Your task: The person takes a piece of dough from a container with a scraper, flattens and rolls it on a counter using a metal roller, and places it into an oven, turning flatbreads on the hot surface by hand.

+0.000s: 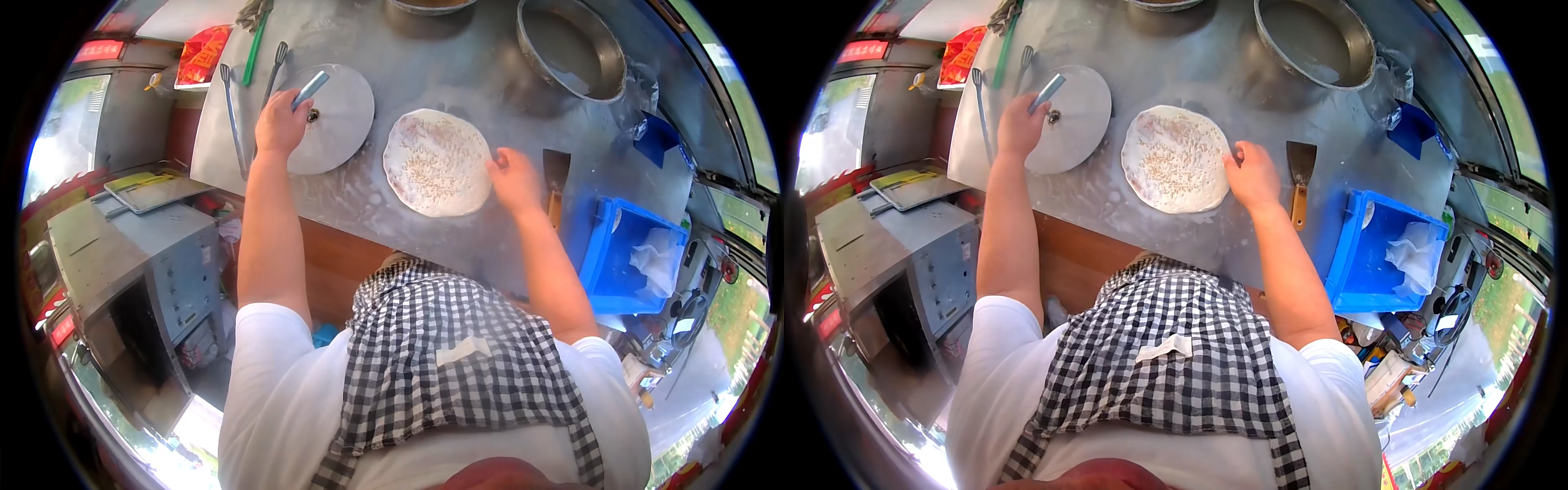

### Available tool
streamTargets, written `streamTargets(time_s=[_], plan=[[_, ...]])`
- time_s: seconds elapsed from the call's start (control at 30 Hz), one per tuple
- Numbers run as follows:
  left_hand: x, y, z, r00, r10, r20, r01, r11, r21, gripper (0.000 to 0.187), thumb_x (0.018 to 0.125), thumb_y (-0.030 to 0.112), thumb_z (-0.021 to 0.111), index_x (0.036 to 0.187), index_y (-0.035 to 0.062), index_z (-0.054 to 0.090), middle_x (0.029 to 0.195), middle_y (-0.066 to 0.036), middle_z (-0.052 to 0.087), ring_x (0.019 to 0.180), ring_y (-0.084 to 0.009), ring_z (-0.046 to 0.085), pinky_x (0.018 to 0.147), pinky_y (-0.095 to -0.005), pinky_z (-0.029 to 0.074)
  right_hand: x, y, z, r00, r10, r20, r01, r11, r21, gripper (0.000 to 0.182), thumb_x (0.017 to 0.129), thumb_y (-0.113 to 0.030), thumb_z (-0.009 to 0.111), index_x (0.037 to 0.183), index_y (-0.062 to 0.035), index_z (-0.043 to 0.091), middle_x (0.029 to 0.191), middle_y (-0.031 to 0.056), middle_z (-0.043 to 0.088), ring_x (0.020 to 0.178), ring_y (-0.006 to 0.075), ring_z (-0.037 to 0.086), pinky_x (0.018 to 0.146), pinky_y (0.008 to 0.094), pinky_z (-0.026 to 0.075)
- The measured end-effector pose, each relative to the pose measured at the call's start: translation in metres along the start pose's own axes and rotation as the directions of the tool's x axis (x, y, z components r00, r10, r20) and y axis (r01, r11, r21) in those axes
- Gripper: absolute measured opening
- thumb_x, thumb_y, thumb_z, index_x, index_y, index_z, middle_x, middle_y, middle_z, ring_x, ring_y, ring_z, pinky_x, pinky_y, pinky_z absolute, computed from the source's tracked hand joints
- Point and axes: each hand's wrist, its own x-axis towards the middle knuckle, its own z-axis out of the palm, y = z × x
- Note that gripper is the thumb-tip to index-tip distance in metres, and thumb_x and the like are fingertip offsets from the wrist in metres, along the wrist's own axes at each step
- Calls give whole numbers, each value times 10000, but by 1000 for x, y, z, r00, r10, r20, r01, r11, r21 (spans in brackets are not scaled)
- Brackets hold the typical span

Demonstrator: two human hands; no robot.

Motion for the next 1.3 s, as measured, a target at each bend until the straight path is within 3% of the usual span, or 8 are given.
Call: streamTargets(time_s=[0.13,0.33,0.43,0.63,0.83,1.03,1.13,1.3], plan=[[-9,-2,6,999,-40,-11,39,999,-26,321,963,316,734,1216,118,739,1133,-85,716,1082,-317,682,924,-438,538,4,-15,-2,1000,16,10,-15,992,-122,408,910,-353,782,1182,-61,697,1133,114,714,1020,317,702,891,432,554],[-22,27,-2,917,218,-335,-239,971,-23,440,921,249,790,1292,34,696,1206,-162,714,1136,-362,672,981,-447,536,18,-29,-2,974,180,135,-165,979,-118,378,866,-367,818,1068,-70,700,989,110,766,968,318,732,843,438,562],[-43,43,5,897,226,-380,-291,949,-122,449,906,212,805,1298,24,693,1227,-169,704,1152,-368,666,993,-454,532,33,-12,9,971,149,185,-131,986,-107,339,863,-369,815,991,-71,716,974,125,777,953,326,737,822,439,565],[-91,54,22,943,135,-303,-215,944,-249,438,909,168,799,1303,12,689,1268,-172,686,1192,-354,656,1007,-432,536,34,-14,9,968,115,223,-104,993,-62,233,823,-288,796,874,-73,721,901,151,767,882,328,737,789,438,566],[-118,43,29,953,90,-290,-176,942,-285,432,909,122,805,1314,21,690,1249,-145,691,1114,-284,662,963,-395,546,28,-25,-8,963,136,232,-170,977,130,176,811,-188,737,862,-24,699,842,133,752,796,243,716,737,368,554],[-129,52,24,964,29,-264,-127,924,-362,413,912,115,806,1305,41,704,1257,-129,694,1084,-256,678,940,-370,558,35,-22,-12,932,165,322,-297,857,421,150,829,-167,709,902,-38,691,874,77,733,787,200,694,740,356,548],[-133,64,25,971,25,-238,-123,904,-408,409,911,117,808,1301,42,710,1248,-120,699,1071,-247,684,938,-364,559,38,-28,-22,845,151,513,-443,736,512,156,845,-183,679,941,-62,699,941,68,737,845,199,698,797,365,542],[-141,89,34,990,-7,-142,-71,843,-534,404,922,117,803,1304,28,706,1232,-120,706,1050,-219,694,923,-347,572,43,-33,-19,767,203,609,-527,741,417,339,957,-277,708,1190,-31,722,1123,93,747,1002,227,684,940,420,509]])
